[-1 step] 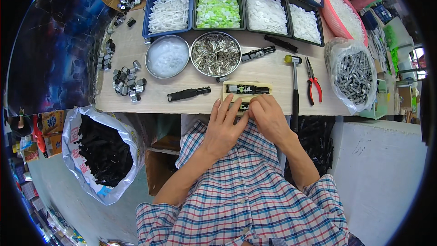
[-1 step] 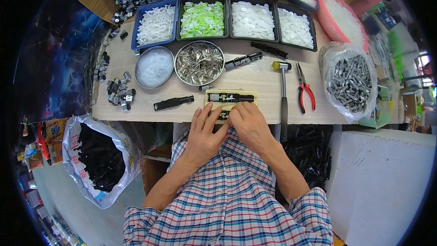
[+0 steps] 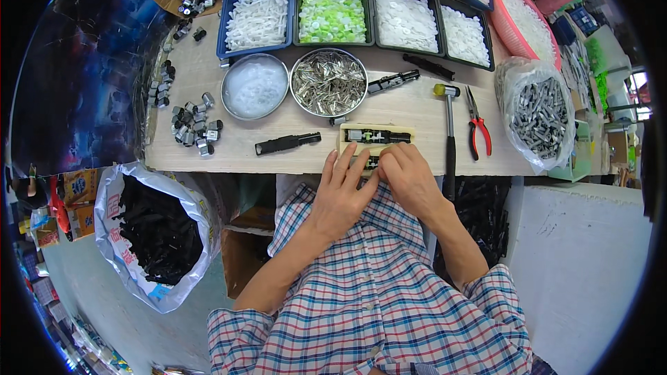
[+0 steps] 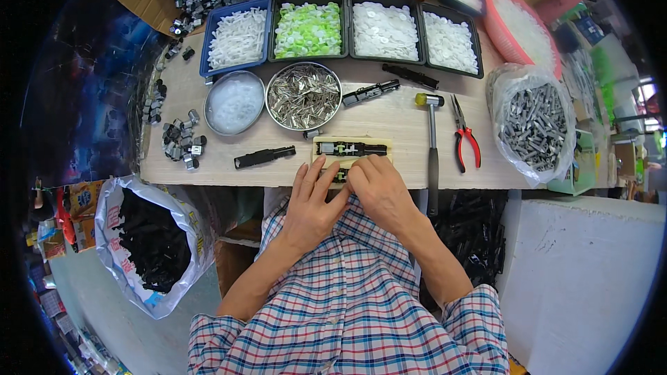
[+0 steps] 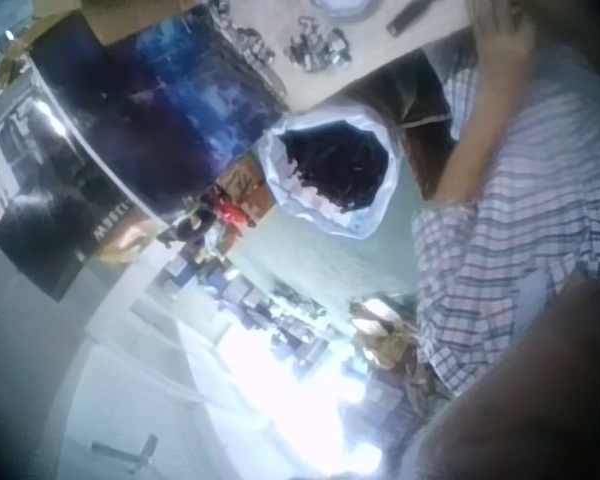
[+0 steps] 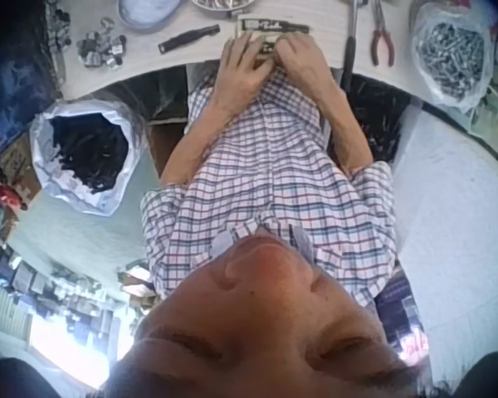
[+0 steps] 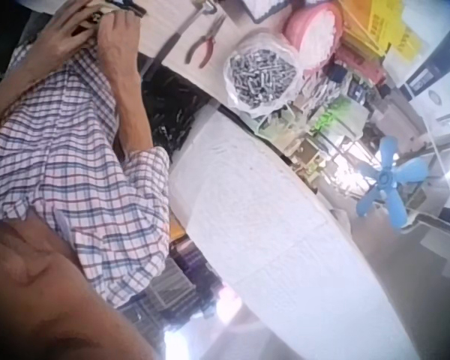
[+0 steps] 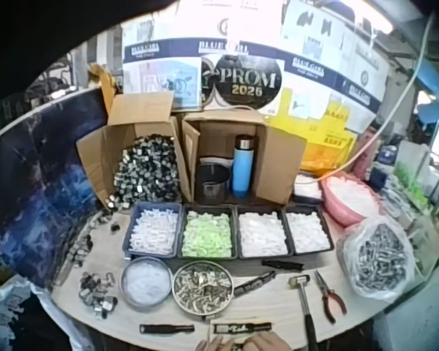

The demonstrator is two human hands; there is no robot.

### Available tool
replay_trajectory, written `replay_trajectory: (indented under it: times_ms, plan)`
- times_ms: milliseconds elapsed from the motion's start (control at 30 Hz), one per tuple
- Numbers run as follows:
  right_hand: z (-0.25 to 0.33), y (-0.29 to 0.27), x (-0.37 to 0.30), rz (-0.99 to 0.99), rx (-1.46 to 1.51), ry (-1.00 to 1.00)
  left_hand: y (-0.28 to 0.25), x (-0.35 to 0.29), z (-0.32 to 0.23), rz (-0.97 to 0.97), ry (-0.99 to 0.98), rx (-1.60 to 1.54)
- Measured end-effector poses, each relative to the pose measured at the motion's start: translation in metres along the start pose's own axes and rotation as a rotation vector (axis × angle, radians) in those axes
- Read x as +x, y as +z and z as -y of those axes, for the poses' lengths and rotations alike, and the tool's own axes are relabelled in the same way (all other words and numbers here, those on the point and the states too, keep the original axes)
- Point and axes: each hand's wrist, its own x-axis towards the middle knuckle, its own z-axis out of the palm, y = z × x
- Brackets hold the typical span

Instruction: The person assembles small metal components and plastic parts by hand, using a wooden jig to hold them in place, then securing them with a hammer and pliers.

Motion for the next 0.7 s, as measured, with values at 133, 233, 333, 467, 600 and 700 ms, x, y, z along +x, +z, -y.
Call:
replay_trajectory:
  times_ms: [133, 233, 333, 467, 600, 700]
  plan:
    - [-0.003, -0.001, 0.002, 0.023, 0.029, 0.002, 0.006, 0.001, 0.008, 0.056, 0.088, 0.01]
    - [-0.009, -0.005, 0.0, 0.059, 0.129, 0.07, 0.006, 0.008, 0.013, 0.086, 0.179, 0.052]
    - [-0.013, -0.011, -0.004, 0.039, 0.246, 0.156, 0.006, 0.014, 0.017, 0.099, 0.212, 0.02]
    - [-0.045, -0.035, -0.02, -0.337, 0.197, 0.413, 0.01, 0.018, 0.02, 0.061, 0.262, 0.016]
    - [-0.123, -0.089, -0.06, -0.711, -0.169, 0.561, 0.013, 0.024, 0.026, 0.044, 0.339, -0.073]
    - [-0.189, -0.13, -0.1, -0.619, -0.479, 0.842, 0.015, 0.021, 0.031, 0.046, 0.362, -0.08]
